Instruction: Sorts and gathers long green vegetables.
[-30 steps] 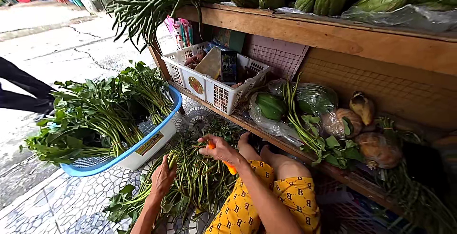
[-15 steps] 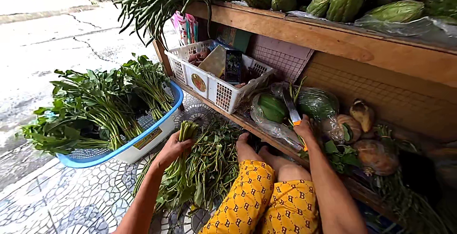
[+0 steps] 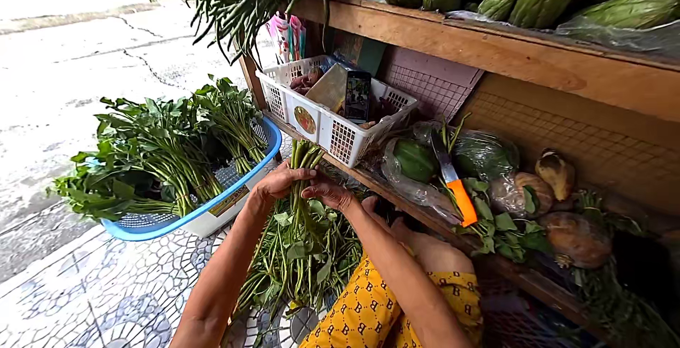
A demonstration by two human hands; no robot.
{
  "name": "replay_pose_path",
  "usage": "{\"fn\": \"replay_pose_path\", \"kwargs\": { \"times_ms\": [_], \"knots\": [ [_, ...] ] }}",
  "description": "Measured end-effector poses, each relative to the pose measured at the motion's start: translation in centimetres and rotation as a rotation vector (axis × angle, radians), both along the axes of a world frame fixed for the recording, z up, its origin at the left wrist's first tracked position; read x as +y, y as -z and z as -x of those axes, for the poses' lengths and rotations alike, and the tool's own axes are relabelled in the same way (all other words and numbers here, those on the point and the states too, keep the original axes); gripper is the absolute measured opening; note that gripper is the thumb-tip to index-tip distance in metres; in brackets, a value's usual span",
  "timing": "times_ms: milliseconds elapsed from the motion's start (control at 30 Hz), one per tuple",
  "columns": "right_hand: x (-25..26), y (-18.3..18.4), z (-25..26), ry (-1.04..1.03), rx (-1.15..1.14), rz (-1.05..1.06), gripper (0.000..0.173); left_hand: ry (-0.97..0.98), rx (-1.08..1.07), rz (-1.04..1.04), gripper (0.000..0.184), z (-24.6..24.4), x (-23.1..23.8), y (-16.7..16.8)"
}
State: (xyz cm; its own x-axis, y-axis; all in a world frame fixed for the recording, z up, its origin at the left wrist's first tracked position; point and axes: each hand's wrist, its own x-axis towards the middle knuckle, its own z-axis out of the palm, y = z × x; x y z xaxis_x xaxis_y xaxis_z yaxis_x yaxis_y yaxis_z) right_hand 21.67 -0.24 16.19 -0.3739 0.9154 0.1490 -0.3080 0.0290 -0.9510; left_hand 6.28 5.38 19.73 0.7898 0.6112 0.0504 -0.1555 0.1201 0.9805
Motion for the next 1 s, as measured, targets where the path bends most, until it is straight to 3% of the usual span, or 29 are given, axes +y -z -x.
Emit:
{"fn": "replay_pose_path", "kwargs": {
  "times_ms": [67, 233, 400, 567, 667, 767, 833, 933, 1000],
  "knots": [
    [0.5, 0.6, 0.6, 0.039, 0.026, 0.005, 0.073, 0.01, -0.001, -0.001, 0.02, 0.2, 1.0, 0.1],
    [0.6, 2.5, 1.4, 0.19, 0.054, 0.068, 0.058, 0.057, 0.116, -0.091, 0.017, -0.8, 2.4, 0.3],
    [0.2, 3.2, 1.7, 0.338, -0.119, 0.064, 0.041, 0.124, 0.262, -0.237, 0.027, -2.2, 3.6, 0.7],
    [0.6, 4.1, 2.4, 0.582, -0.191, 0.07, 0.043, 0.108, 0.365, -0.272, 0.038, -3.1, 3.8, 0.7],
    [0.9, 4.5, 2.1, 0.571, -0.107, 0.095, 0.05, -0.057, 0.304, -0.232, 0.05, -3.4, 2.9, 1.6],
    [1.6, 5.3, 2.1, 0.579, 0.001, 0.066, 0.039, -0.237, 0.231, -0.329, 0.097, -3.9, 2.2, 2.5],
    [1.4, 4.9, 2.1, 0.617, -0.064, 0.055, 0.035, -0.355, 0.303, -0.458, 0.112, -4.5, 1.2, 2.2],
    [0.4, 3.6, 2.2, 0.647, -0.28, 0.095, 0.041, -0.543, 0.457, -0.647, 0.121, -6.0, -0.4, 2.2],
    [0.1, 4.0, 2.2, 0.661, -0.344, 0.062, 0.041, -0.685, 0.504, -0.741, 0.11, -7.2, -0.9, 2.9]
  ]
}}
